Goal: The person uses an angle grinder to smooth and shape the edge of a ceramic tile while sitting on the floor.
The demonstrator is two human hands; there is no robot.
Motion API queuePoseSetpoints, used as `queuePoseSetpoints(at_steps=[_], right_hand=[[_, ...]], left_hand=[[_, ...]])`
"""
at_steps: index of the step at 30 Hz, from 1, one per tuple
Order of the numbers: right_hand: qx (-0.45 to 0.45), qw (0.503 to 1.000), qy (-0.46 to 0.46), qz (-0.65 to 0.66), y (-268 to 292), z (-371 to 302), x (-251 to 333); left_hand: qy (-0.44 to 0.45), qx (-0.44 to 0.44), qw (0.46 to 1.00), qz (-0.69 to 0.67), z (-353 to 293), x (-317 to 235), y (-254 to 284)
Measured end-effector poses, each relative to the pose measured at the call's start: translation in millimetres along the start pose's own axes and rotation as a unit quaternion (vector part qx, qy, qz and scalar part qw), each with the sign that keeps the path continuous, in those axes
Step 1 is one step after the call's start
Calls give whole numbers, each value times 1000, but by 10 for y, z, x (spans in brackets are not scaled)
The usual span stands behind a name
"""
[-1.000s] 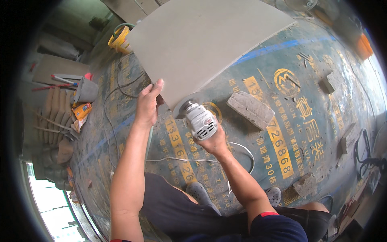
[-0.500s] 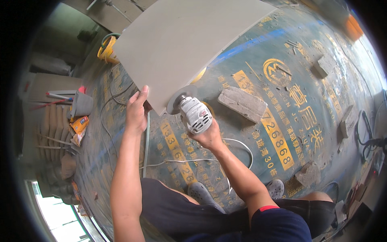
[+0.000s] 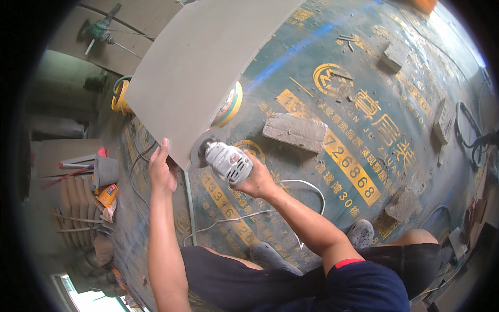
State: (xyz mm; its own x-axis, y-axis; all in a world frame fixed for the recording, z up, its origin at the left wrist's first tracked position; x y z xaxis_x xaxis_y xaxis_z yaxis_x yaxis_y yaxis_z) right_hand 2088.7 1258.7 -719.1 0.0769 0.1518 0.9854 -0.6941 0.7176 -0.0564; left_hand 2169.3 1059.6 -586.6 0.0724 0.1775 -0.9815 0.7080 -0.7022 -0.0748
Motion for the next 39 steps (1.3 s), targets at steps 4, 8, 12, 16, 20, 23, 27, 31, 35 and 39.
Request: queuePoseSetpoints(at_steps=[4,8,12,16,20,23,27,31,35,39], right_hand=[[-9,997,-50,61,99,89,-90],[-11,1000,16,1,107,31,116],[-25,997,-22,76,173,144,29],[-14,993,-88,83,239,120,-3],[-29,997,-10,65,196,81,83],[-1,993,-69,100,215,182,75],[2,1000,-8,-9,128,63,82],[8,999,-42,-15,103,36,55],[-32,994,-57,91,272,147,34],[-1,1000,-19,17,169,43,91]], left_hand=[[2,40,999,30,25,-3,-41],[8,21,1000,5,-6,-50,-35],[5,31,1000,2,7,-44,-73],[11,13,1000,0,-5,-36,-80],[7,18,1000,-8,-2,-34,-76],[1,25,1000,-11,6,-6,-27],[6,44,999,9,14,-24,-60],[2,25,1000,-2,-21,-33,-106],[-6,32,999,5,7,-38,-77],[2,43,999,16,7,-39,-40]])
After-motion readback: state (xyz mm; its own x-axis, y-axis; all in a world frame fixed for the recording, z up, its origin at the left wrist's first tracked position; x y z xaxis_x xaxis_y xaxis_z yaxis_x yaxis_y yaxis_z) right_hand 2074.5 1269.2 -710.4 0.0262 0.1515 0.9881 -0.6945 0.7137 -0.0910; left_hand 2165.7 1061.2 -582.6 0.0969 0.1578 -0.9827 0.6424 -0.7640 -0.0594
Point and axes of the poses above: each hand's wrist, its own z-axis towards the middle knuckle, its own y-axis out of the back of the hand, x = y × z, the point moved 5 cm from there along z, towards the middle knuckle, and after that the axes turned 4 degrees about x, right-handed, at the moved point
